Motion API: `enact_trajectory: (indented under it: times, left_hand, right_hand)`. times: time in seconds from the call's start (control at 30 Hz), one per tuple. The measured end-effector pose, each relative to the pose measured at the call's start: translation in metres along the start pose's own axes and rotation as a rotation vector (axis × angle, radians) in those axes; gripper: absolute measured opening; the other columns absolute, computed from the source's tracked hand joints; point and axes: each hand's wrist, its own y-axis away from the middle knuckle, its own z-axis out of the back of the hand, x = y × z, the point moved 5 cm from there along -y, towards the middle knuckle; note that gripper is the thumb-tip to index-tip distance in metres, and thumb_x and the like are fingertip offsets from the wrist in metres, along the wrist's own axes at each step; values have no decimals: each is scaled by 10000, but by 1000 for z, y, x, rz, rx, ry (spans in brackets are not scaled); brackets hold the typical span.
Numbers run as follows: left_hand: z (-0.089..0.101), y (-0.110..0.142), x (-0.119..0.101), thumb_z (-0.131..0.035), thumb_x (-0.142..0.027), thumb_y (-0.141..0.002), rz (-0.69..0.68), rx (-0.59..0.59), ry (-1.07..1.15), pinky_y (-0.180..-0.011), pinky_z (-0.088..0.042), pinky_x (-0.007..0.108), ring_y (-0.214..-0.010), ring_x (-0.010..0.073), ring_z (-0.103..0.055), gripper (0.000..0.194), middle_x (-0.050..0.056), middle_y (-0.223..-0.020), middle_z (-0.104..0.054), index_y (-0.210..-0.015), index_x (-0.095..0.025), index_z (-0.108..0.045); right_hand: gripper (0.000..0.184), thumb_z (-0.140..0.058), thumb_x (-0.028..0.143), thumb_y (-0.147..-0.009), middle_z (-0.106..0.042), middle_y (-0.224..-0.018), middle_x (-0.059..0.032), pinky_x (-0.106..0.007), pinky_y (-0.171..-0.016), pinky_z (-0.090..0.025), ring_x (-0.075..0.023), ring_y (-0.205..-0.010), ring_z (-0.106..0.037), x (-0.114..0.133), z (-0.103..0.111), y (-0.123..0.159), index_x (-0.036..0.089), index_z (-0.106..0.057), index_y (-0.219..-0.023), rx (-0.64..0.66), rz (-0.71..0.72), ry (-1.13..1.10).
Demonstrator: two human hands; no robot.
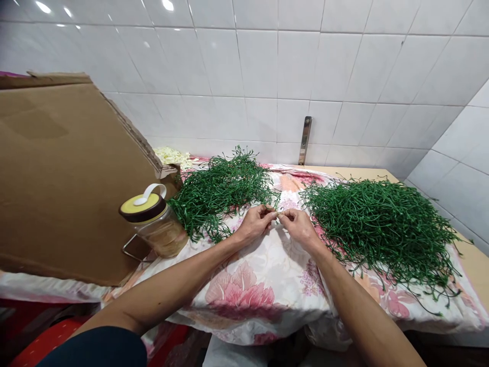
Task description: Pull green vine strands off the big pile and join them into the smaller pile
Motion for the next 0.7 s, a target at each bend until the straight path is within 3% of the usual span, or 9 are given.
enact_trajectory:
  times: [0.27,0.5,0.7]
  left_hand:
    - [-2,6,-2,-618,-332,-851,-96,45,-141,-513,-392,210,-526,85,-523,202,-13,-669,-600,-885,-135,-648]
    - [-6,4,-3,-689,-291,-754,53,48,4,-423,-380,204,-450,70,-497,196,-14,-669,-598,-841,-126,-628]
    - [-8,6,-7,-724,-261,-741,160,115,44,-395,-374,195,-427,76,-509,194,-16,-585,-589,-832,-110,-642]
  right_hand:
    - [401,-717,542,-749,-580,-643,-1,-260,-568,-338,-117,-596,-460,3,0,0,154,-629,-695,34,-55,-161]
    - [390,-755,532,-698,-564,-617,9,-265,-549,-349,-122,-579,-465,5,4,0,166,-617,-691,-81,-77,-148]
    - [336,-747,478,-710,-572,-617,9,-263,-564,-357,-125,-590,-479,0,4,-2,165,-625,-700,-60,-75,-187]
